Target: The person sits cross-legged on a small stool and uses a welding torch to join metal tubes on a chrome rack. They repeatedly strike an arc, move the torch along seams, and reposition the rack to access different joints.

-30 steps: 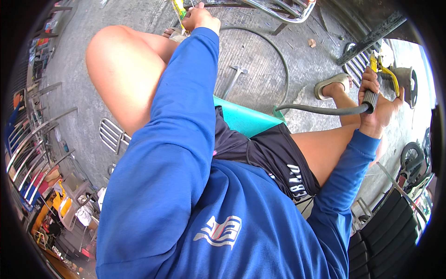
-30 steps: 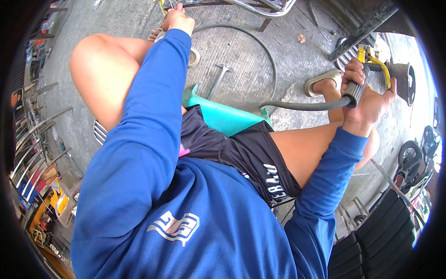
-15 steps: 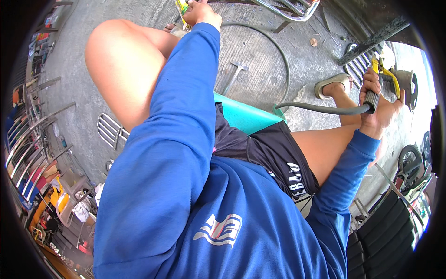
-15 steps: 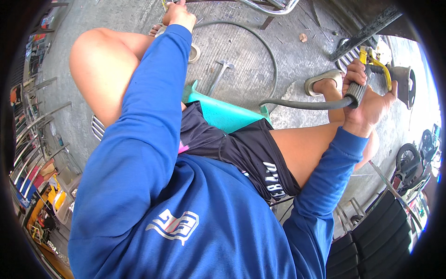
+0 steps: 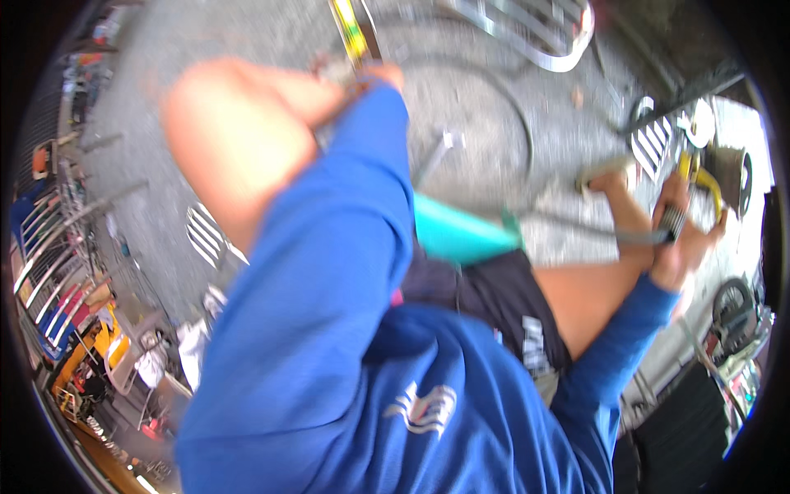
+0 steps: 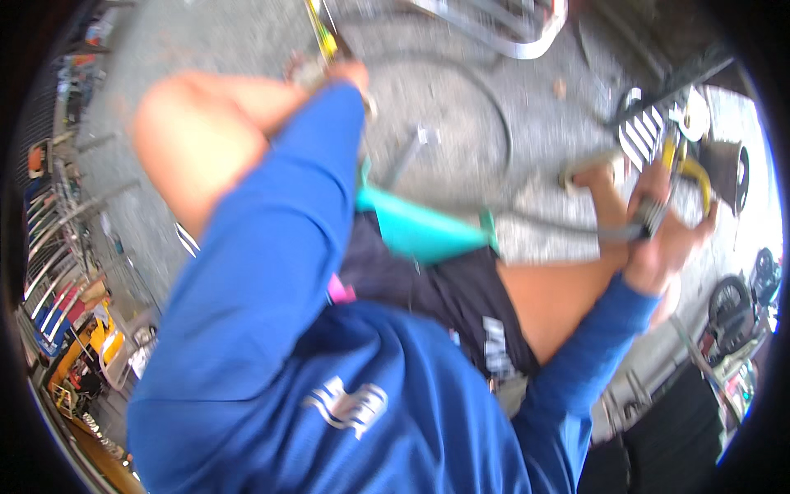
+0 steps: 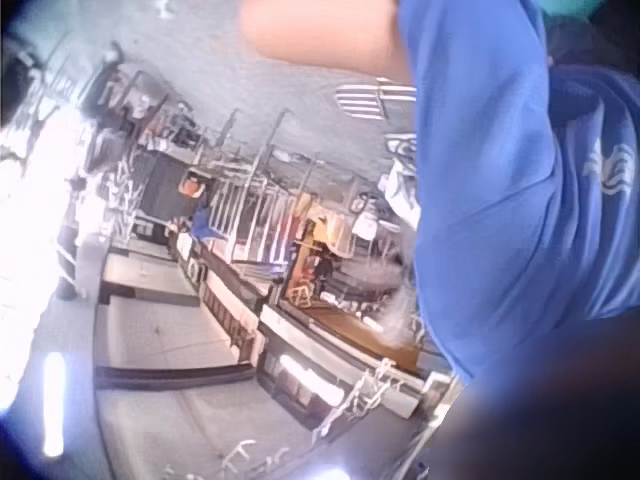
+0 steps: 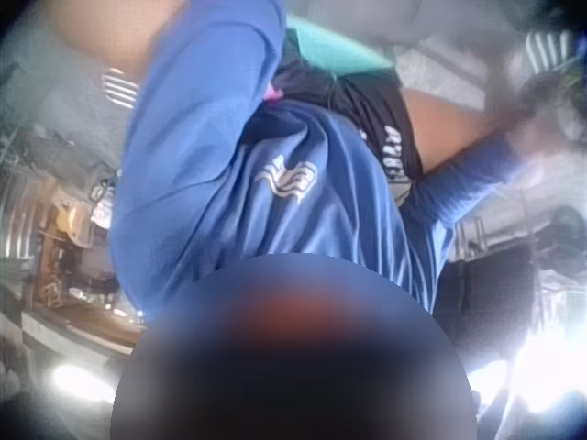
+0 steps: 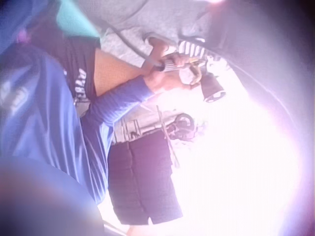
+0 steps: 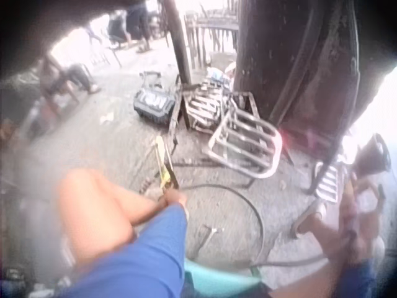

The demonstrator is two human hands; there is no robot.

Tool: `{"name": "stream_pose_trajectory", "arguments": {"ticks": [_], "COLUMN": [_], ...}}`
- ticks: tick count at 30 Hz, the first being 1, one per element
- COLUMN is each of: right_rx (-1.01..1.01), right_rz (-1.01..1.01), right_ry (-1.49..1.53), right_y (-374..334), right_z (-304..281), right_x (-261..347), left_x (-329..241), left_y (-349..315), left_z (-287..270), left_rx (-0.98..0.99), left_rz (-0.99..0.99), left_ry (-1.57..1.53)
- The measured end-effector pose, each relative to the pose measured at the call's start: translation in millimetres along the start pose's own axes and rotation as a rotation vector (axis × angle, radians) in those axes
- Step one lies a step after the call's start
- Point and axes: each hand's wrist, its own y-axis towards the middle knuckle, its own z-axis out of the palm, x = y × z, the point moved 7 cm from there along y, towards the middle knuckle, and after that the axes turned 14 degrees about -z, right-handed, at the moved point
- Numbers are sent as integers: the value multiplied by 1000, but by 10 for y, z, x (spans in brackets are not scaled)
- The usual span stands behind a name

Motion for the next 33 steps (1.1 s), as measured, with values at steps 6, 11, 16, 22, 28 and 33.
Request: {"name": "stream_pose_trajectory", "arguments": {"ticks": [6, 11, 16, 22, 28, 33], "right_rx": [-63, -133, -106, -72, -71, -72], "right_rz": [-123, -154, -157, -107, -146, -137], "right_ry": [-55, -6, -61, 1, -53, -34], "right_y": [-75, 39, 61, 20, 90, 74], "right_z": [131, 226, 275, 235, 136, 127], "right_x": [-283, -352, -365, -435, -374, -374], "left_x": [76, 471, 521, 596, 570, 451], "left_y": [529, 456, 352, 341, 289, 194], "left_z": [379, 402, 306, 144, 159, 295], "left_rx": [-97, -161, -143, -86, -70, 55], "left_rz": [-156, -726, -825, -781, -777, -783], "left_ry": [-205, -1094, -1115, -972, -968, -941]}}
